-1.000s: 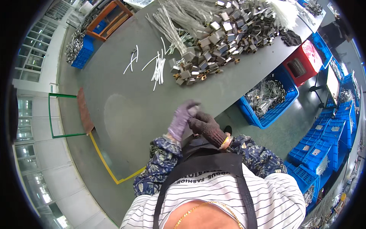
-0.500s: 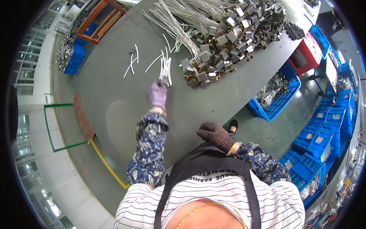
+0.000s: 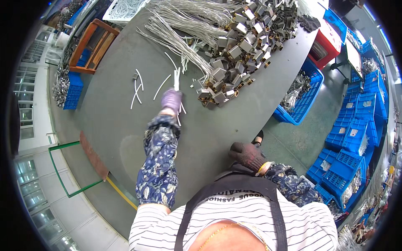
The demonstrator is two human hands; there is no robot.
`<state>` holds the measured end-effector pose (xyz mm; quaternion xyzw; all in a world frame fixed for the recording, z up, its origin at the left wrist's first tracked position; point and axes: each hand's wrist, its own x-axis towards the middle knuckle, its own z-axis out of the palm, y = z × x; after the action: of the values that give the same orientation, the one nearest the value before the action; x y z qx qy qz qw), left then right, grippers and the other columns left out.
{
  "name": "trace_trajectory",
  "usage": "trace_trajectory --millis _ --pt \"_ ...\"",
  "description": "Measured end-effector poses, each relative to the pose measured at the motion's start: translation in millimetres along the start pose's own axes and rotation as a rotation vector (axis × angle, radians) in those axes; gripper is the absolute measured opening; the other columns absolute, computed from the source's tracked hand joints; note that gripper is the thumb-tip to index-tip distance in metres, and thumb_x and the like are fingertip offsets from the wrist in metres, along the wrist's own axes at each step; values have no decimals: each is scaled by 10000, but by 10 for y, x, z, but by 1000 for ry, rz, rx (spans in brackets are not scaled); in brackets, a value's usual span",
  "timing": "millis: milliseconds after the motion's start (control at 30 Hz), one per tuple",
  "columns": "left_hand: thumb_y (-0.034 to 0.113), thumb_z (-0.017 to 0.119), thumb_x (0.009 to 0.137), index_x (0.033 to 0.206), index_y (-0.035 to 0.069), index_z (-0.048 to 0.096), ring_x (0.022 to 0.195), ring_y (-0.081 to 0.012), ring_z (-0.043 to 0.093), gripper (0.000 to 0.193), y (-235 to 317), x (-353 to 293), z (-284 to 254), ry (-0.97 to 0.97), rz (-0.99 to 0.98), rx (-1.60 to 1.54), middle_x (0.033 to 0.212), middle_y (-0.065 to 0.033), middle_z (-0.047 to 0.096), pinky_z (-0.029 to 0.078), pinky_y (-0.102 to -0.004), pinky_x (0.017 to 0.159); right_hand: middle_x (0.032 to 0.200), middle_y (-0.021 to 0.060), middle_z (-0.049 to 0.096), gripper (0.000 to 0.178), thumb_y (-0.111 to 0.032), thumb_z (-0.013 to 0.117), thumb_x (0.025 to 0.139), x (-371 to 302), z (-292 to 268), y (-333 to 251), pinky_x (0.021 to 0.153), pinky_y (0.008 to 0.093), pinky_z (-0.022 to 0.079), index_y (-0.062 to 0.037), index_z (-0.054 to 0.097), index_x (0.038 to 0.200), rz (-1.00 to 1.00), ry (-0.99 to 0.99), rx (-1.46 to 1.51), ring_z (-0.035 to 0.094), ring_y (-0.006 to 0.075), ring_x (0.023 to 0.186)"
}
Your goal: Sorting and bundling electronic wire harnesses at an assembly station.
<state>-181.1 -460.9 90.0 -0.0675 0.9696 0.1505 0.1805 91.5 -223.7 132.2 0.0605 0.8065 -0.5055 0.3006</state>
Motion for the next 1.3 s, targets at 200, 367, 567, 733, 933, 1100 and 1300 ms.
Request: trace_trajectory --millis 200,367,567,733,933,1100,1300 --pt "212 545 928 994 -16 519 539 -206 568 239 -227 240 -309 -114 -167 -1096 811 -134 615 513 -324 472 913 187 637 283 -276 567 870 61 -59 100 759 408 468 -23 628 981 103 -43 -83 610 345 863" --pt "256 791 694 1097 -30 546 851 -361 660 551 378 842 -151 139 171 -437 956 -217 671 518 -410 794 917 190 637 298 -286 575 867 195 -109 185 767 407 470 -21 631 991 94 -42 61 609 352 869" --pt "195 642 813 949 50 693 897 -359 668 206 1076 1155 -61 309 -31 41 976 -203 674 554 -413 737 959 188 633 306 -304 589 863 213 -237 171 779 401 474 -35 651 995 144 -62 123 611 337 894" --pt "172 570 866 933 65 716 856 -334 681 192 1165 1330 12 350 -40 131 926 -175 689 559 -409 711 923 172 647 244 -246 582 876 278 -268 293 760 374 492 -56 662 1006 82 -103 178 622 312 869" --pt "144 549 862 945 44 711 902 -350 669 208 821 1427 54 127 203 21 951 -200 680 551 -429 745 921 111 683 227 -195 608 864 363 -201 507 665 308 505 -34 676 1009 -49 -75 225 636 213 764" --pt "163 645 813 920 22 700 872 -324 669 184 262 797 -470 -99 136 -2 858 -161 698 509 -410 779 914 92 690 269 -194 661 840 337 -186 500 685 288 506 5 671 1021 150 -48 374 629 159 792" --pt "103 613 887 1031 -31 622 624 -197 665 197 -772 -551 -468 -266 -88 -1292 831 -128 688 534 -290 493 880 92 685 292 -190 693 815 380 -174 342 688 295 513 15 668 1022 201 -19 373 634 163 770"
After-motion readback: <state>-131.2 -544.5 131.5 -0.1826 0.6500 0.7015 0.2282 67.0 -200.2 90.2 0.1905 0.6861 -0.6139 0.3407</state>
